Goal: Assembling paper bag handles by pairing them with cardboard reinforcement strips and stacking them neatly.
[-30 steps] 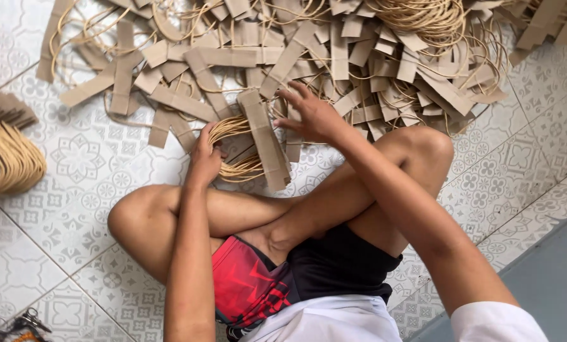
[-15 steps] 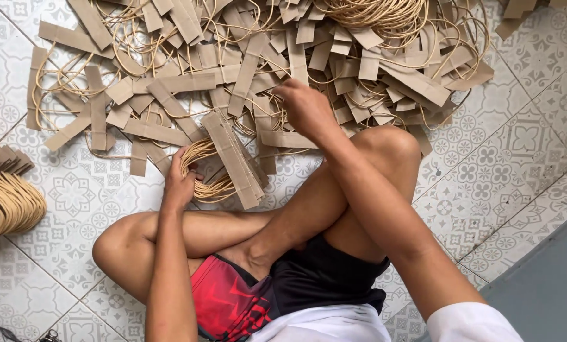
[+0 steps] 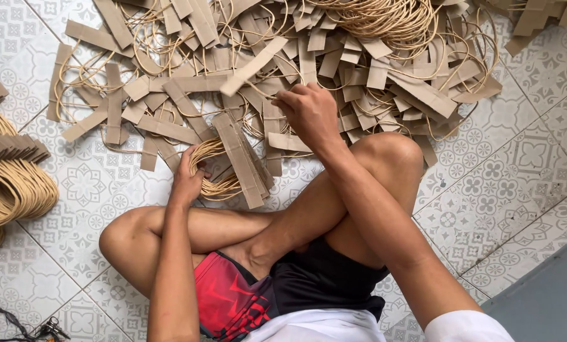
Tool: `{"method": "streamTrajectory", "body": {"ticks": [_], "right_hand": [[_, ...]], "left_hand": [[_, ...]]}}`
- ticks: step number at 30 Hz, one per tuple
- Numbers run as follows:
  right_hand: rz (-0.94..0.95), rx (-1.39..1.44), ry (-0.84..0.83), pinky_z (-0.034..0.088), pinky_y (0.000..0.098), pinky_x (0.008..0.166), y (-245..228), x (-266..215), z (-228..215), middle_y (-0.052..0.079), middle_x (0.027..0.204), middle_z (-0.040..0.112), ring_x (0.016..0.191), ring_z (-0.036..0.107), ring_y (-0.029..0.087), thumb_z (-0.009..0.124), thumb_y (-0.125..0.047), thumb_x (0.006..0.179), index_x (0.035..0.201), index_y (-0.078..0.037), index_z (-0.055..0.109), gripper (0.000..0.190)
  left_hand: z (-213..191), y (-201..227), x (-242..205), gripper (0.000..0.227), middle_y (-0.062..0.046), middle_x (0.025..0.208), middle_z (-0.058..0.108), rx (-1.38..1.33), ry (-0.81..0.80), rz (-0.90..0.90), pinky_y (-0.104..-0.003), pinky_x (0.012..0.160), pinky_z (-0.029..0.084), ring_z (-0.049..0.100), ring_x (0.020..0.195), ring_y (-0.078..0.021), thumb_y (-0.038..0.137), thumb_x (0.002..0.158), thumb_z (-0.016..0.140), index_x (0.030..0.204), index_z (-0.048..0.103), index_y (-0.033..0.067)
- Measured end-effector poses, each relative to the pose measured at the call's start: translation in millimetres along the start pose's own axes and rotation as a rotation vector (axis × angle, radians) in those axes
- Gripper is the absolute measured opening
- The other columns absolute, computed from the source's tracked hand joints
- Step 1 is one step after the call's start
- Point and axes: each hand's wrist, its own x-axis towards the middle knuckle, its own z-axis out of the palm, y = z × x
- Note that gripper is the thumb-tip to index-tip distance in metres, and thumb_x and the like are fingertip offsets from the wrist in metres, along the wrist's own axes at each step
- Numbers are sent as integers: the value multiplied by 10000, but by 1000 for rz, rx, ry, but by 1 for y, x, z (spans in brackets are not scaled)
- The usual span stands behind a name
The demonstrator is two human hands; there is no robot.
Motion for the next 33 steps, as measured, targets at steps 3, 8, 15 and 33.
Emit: {"method": "streamTrajectory", "body": {"ticks": [3,8,15,33], "right_hand": [[-31,9,157,491,302,644,1,-1,5,-16,780,663,731,621,198,808,-301,892,944,-256,773,77],[-33,125,142,525,294,599,-39,-4,-18,-9,753,640,644,639,197,793,-305,958,1009,-253,772,76],[-253,531,9,587,406,767,-97,-7,-5,141,1066,728,864,722,336,911,-172,805,999,-79,774,255],[65,534,-470,532,207,555,-163,70,-43,122,871,758,685,700,132,731,-75,980,1071,23,745,134]], "left_hand": [[-1,-1,-1,668,-230,1109,706,-63,-5,23,-420,877,572,747,894,-312,-17,872,559,1497,466,197],[-2,-16,4,705,-295,1391,536,-382,-7,64,-504,1087,451,563,1274,-419,93,871,705,1514,420,143],[-10,14,-20,608,-232,1564,351,-689,1,-18,-555,1196,328,376,1442,-428,367,960,553,1496,451,98],[-23,-2,-9,408,-33,1120,701,-787,-142,-72,-264,817,491,595,1008,-123,315,947,584,1244,690,55]]}}
